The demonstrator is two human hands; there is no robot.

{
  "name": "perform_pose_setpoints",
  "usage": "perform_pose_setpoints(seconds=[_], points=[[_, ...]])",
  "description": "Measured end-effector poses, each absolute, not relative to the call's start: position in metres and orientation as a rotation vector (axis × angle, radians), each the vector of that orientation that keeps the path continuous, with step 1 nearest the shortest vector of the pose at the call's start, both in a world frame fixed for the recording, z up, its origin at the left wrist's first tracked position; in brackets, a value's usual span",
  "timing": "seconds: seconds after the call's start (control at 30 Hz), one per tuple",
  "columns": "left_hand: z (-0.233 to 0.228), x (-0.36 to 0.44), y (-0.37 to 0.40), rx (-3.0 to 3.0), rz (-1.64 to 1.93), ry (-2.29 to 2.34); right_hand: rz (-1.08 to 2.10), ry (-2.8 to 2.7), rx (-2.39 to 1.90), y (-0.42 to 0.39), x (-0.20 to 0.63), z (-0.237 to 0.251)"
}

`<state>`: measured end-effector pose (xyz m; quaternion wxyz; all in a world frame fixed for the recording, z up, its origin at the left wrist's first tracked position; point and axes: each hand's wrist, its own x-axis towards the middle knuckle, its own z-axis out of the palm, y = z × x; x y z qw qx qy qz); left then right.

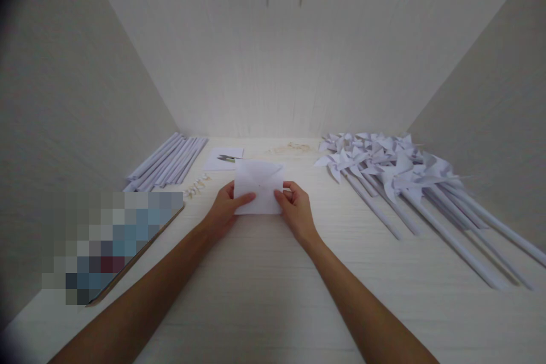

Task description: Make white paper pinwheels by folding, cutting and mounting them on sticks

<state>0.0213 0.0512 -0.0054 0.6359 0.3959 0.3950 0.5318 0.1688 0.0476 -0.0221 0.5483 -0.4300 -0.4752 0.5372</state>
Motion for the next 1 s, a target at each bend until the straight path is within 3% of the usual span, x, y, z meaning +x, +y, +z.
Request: perform_pose_setpoints(seconds=[0.53, 1.0], points=[[-0.008, 0.010, 0.061, 0.811, 1.222, 1.026, 1.036, -1.598, -0.978, 0.050, 0.186, -0.015], [-0.007, 0.022, 0.050, 0.949, 1.170, 1.108, 1.141, -1.367, -1.061, 0.052, 0.173, -0.016]])
